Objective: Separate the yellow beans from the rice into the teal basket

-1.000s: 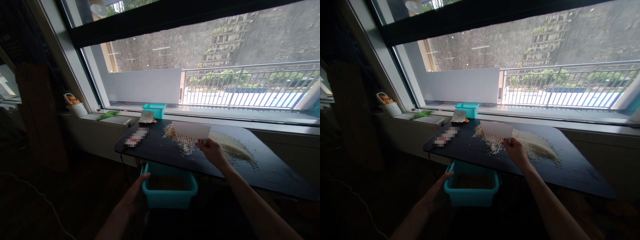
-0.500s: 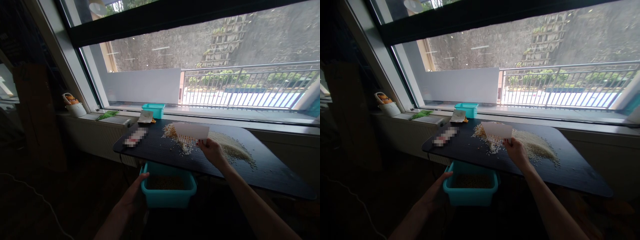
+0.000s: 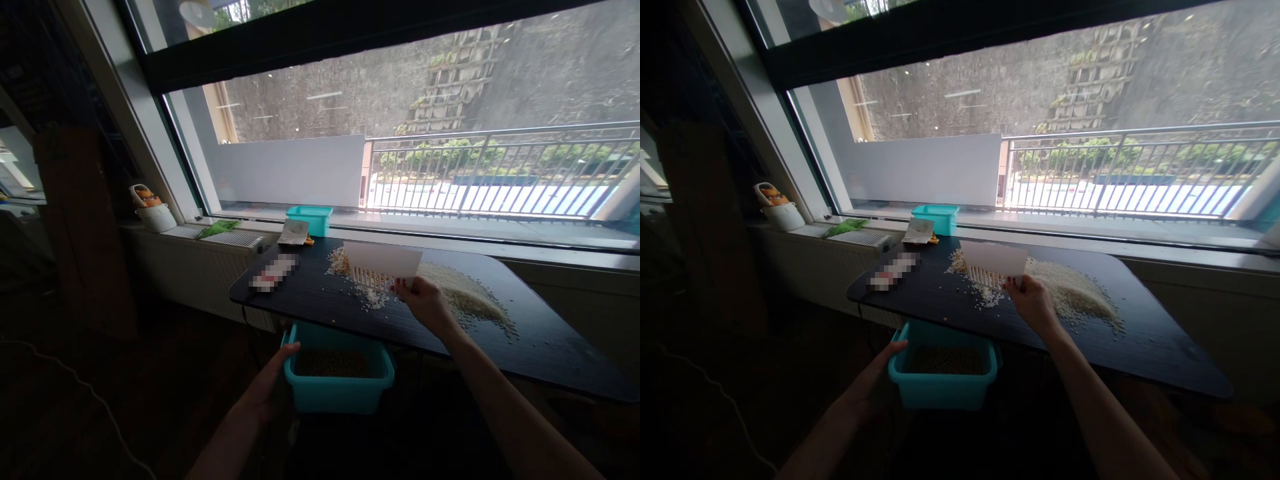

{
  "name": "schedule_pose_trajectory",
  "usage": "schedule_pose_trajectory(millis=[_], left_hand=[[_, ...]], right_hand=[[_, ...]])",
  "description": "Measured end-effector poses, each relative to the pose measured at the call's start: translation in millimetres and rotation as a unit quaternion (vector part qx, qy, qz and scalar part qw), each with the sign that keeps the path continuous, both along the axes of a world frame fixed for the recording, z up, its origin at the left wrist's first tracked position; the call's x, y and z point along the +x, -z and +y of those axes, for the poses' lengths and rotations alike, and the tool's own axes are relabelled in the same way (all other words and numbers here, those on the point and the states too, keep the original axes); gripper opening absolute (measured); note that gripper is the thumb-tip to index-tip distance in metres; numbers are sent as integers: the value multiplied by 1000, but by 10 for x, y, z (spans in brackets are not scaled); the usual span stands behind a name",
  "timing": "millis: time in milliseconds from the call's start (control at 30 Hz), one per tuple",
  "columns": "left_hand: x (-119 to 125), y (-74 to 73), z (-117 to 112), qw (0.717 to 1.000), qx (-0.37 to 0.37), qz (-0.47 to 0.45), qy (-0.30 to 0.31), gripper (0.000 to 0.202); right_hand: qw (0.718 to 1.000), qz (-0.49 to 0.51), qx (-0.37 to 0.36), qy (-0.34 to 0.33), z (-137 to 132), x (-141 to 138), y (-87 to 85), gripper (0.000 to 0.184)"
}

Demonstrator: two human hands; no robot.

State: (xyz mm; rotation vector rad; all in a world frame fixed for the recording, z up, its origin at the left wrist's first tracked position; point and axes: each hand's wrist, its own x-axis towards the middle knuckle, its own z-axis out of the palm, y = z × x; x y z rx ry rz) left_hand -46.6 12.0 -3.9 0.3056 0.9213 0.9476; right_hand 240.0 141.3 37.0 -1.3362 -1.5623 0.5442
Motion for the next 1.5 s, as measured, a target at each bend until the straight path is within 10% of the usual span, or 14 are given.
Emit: schedule_pose_trajectory(millis=[1067,1500], left_hand=[[-19,31,19,1000,7,-10,0,58],[149,32,-9,999,-6,-6,48,63]], right_hand=[[986,105,-76,-104,-747,-269,-40,36],[993,106,-22,48,-408,455,-70,30]])
